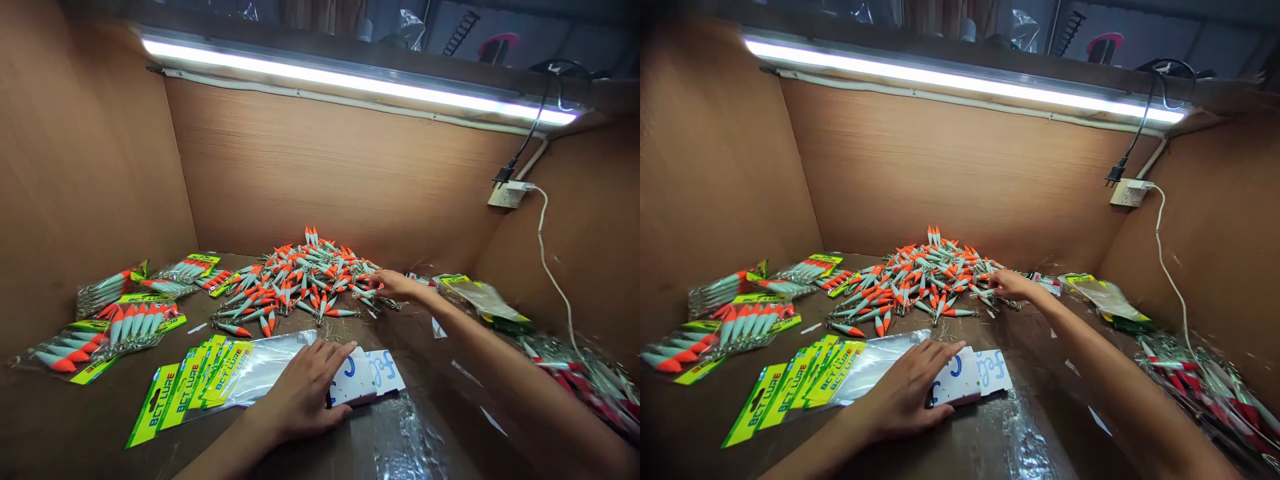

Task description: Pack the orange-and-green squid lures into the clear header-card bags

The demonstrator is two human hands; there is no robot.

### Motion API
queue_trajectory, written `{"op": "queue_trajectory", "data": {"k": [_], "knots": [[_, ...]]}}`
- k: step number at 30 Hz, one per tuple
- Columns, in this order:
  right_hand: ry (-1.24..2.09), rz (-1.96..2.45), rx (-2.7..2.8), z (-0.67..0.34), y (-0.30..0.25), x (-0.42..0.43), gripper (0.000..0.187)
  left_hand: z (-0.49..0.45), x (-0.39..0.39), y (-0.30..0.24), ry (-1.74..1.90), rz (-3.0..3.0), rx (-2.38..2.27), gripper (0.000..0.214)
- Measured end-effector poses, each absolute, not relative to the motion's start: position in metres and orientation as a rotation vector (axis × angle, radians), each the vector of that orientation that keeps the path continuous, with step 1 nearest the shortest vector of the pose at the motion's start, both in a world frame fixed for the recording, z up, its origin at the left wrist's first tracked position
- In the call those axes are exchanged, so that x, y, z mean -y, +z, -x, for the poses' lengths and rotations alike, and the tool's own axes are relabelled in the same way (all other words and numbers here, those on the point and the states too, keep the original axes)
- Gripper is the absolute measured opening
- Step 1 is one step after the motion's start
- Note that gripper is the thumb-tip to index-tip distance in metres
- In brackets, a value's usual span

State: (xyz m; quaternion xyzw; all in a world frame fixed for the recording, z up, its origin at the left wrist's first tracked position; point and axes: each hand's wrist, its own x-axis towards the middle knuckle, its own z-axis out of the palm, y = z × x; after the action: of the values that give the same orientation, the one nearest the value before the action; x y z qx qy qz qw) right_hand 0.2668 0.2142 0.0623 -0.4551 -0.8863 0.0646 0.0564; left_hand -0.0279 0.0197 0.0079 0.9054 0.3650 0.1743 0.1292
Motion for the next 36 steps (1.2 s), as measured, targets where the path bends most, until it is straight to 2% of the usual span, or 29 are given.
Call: {"op": "queue_trajectory", "data": {"k": [5, 7, 10, 12, 18, 23, 27, 32, 34, 36], "knots": [[0.494, 1.305, 2.659, -0.296, 0.064, -0.173, 0.042, 0.025, -0.017, 0.013, 0.537, -2.611, -0.933, 0.093], [0.763, 1.291, 2.602, -0.306, 0.058, -0.153, 0.050, 0.025, -0.017, 0.011, 0.520, -2.607, -0.896, 0.094], [1.223, 1.238, 2.370, -0.318, 0.046, -0.120, 0.051, 0.026, -0.019, 0.008, 0.509, -2.584, -0.888, 0.093], [1.314, 1.232, 2.319, -0.324, 0.041, -0.096, 0.046, 0.026, -0.021, 0.006, 0.512, -2.557, -0.907, 0.093], [0.734, 1.294, 2.445, -0.298, 0.019, -0.024, 0.017, 0.022, -0.021, 0.002, 0.537, -2.508, -0.890, 0.098], [0.505, 1.198, 2.376, -0.254, -0.017, 0.005, 0.005, 0.018, -0.018, -0.006, 0.564, -2.504, -0.863, 0.104], [0.557, 1.080, 2.397, -0.248, -0.026, 0.010, 0.009, 0.020, -0.019, -0.007, 0.597, -2.505, -0.827, 0.106], [0.617, 0.945, 2.548, -0.266, 0.006, -0.012, 0.015, 0.020, -0.019, -0.002, 0.592, -2.499, -0.799, 0.102], [0.457, 1.060, 2.514, -0.270, 0.019, -0.034, 0.019, 0.020, -0.018, -0.001, 0.590, -2.490, -0.796, 0.099], [0.145, 1.233, 2.494, -0.266, 0.023, -0.059, 0.028, 0.020, -0.018, -0.001, 0.592, -2.489, -0.791, 0.098]]}}
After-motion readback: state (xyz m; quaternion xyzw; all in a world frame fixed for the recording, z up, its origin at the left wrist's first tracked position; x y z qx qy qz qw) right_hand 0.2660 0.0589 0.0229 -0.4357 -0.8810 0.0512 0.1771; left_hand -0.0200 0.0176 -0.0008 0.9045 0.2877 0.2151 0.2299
